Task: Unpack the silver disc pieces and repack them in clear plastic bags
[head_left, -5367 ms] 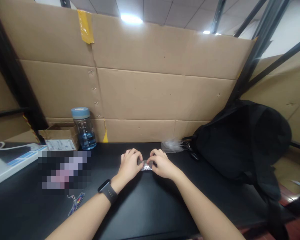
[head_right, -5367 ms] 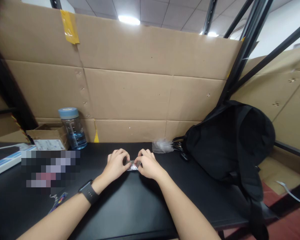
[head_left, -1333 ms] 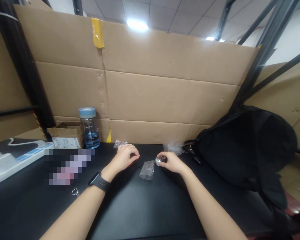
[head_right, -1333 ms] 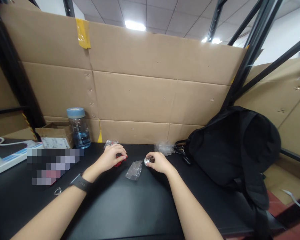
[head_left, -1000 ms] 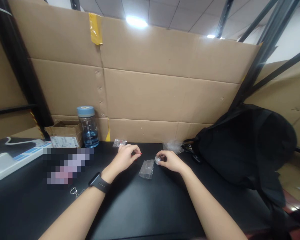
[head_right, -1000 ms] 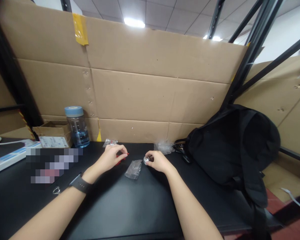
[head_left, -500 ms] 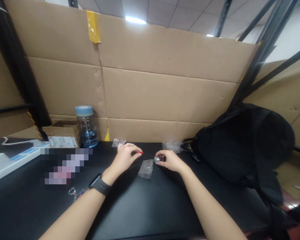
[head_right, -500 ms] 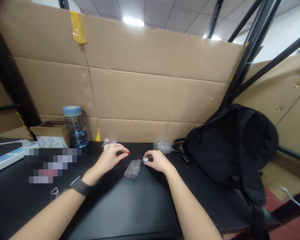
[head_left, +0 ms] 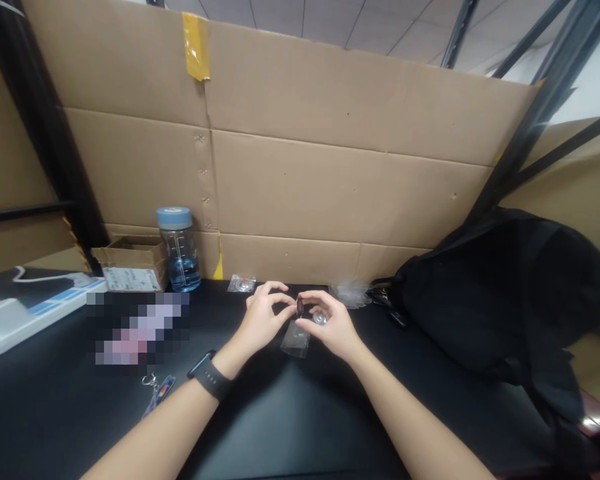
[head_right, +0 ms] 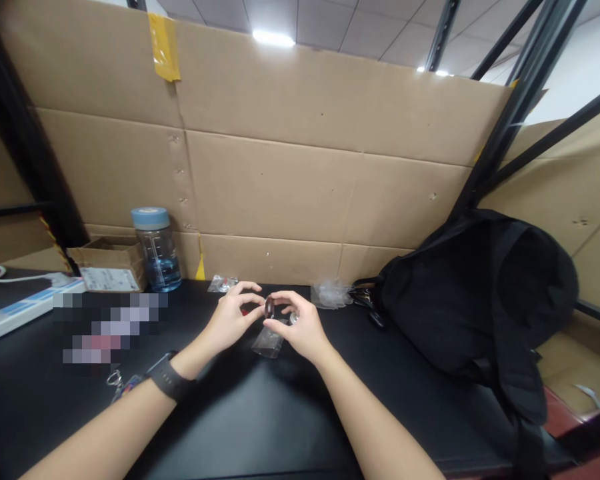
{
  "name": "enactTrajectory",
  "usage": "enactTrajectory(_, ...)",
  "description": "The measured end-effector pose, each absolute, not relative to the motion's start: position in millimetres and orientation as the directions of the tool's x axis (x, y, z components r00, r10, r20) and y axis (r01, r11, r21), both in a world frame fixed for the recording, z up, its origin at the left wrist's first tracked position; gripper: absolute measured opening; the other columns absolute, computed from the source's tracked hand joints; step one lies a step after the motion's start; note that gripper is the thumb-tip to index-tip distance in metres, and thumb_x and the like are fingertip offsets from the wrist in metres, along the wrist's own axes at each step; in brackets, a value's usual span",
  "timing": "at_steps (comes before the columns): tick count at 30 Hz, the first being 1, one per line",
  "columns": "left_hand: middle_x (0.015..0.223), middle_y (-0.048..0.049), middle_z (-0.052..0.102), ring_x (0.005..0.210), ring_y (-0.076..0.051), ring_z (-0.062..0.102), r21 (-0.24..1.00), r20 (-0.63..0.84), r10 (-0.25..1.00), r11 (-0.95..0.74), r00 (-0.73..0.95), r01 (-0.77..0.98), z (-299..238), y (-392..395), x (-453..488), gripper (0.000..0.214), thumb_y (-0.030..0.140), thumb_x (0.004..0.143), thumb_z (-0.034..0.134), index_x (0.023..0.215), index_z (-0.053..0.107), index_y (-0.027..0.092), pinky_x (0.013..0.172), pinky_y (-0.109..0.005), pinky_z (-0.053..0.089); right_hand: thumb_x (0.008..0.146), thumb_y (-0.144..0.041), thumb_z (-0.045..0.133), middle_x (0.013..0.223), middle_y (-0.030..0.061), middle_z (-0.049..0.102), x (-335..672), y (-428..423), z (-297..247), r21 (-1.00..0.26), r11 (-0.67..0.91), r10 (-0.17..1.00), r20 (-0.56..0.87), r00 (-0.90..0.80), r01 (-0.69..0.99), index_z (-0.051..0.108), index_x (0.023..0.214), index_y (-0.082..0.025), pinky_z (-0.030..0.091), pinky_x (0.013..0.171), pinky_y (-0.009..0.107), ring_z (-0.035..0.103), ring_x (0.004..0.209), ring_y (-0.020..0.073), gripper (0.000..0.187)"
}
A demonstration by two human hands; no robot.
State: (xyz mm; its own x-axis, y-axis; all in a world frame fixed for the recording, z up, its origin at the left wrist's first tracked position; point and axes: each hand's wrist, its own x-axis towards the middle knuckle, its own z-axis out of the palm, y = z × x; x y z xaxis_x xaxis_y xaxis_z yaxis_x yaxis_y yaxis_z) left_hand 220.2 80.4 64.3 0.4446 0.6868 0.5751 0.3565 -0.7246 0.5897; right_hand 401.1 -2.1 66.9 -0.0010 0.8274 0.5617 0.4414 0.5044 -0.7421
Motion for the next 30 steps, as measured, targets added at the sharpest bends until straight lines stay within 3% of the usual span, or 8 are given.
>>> enactTrajectory(11, 0.117, -0.0064, 0.061, 0.113, -0.025, 0.056, 0.589, 0.617, 0.656, -0.751, 0.435, 0.298, 67, 72, 222, 0.011, 0.031, 0.087, 0.066, 0.088, 0.076, 0.026, 0.102, -0.042, 0.043, 0.074, -0.036, 0.082, 0.122, 0.0081, 0.07, 397, -6, 70, -0.739, 0.473, 0.826, 0.561, 0.049, 0.48, 0.066, 0.101, -0.024, 0.051, 0.085, 0.035, 0.066, 0.108, 0.0239, 0.034)
enactTrajectory(18, 0.111, -0.0049, 0.063, 0.114, -0.026, 0.054, 0.451, 0.692, 0.608, -0.785, 0.389, 0.425, 72, 58, 223, 0.01, 0.021, 0.085, 0.067, 0.083, 0.075, 0.025, 0.099, -0.046, 0.038, 0.073, -0.043, 0.082, 0.11, 0.0068, 0.074, 397, -4, 68, -0.766, 0.424, 0.846, 0.525, 0.089, 0.484, 0.067, 0.093, -0.023, 0.05, 0.077, 0.033, 0.069, 0.102, 0.0245, 0.032)
enactTrajectory(22, 0.111, -0.0047, 0.064, 0.115, -0.027, 0.053, 0.395, 0.728, 0.584, -0.786, 0.36, 0.476, 74, 54, 224, 0.01, 0.026, 0.087, 0.067, 0.082, 0.076, 0.028, 0.102, -0.048, 0.033, 0.092, -0.045, 0.062, 0.105, 0.0049, 0.073, 400, -3, 68, -0.774, 0.428, 0.867, 0.498, 0.032, 0.467, 0.071, 0.091, -0.022, 0.05, 0.083, 0.033, 0.067, 0.099, 0.0207, 0.024)
enactTrajectory(25, 0.111, -0.004, 0.064, 0.115, -0.026, 0.053, 0.38, 0.731, 0.578, -0.787, 0.363, 0.486, 75, 54, 224, 0.01, 0.029, 0.087, 0.068, 0.081, 0.077, 0.029, 0.103, -0.048, 0.031, 0.102, -0.039, 0.043, 0.103, 0.0056, 0.069, 401, -3, 69, -0.739, 0.471, 0.854, 0.519, -0.038, 0.481, 0.071, 0.086, -0.02, 0.048, 0.091, 0.033, 0.065, 0.099, 0.0185, 0.037)
enactTrajectory(30, 0.111, -0.0051, 0.064, 0.117, -0.028, 0.05, 0.343, 0.713, 0.564, -0.799, 0.417, 0.494, 74, 54, 224, 0.01, 0.028, 0.086, 0.069, 0.081, 0.077, 0.029, 0.099, -0.047, 0.032, 0.099, -0.033, 0.051, 0.106, 0.0063, 0.065, 401, -2, 67, -0.672, 0.477, 0.835, 0.548, -0.054, 0.567, 0.069, 0.085, -0.02, 0.049, 0.088, 0.031, 0.062, 0.099, 0.0182, 0.027)
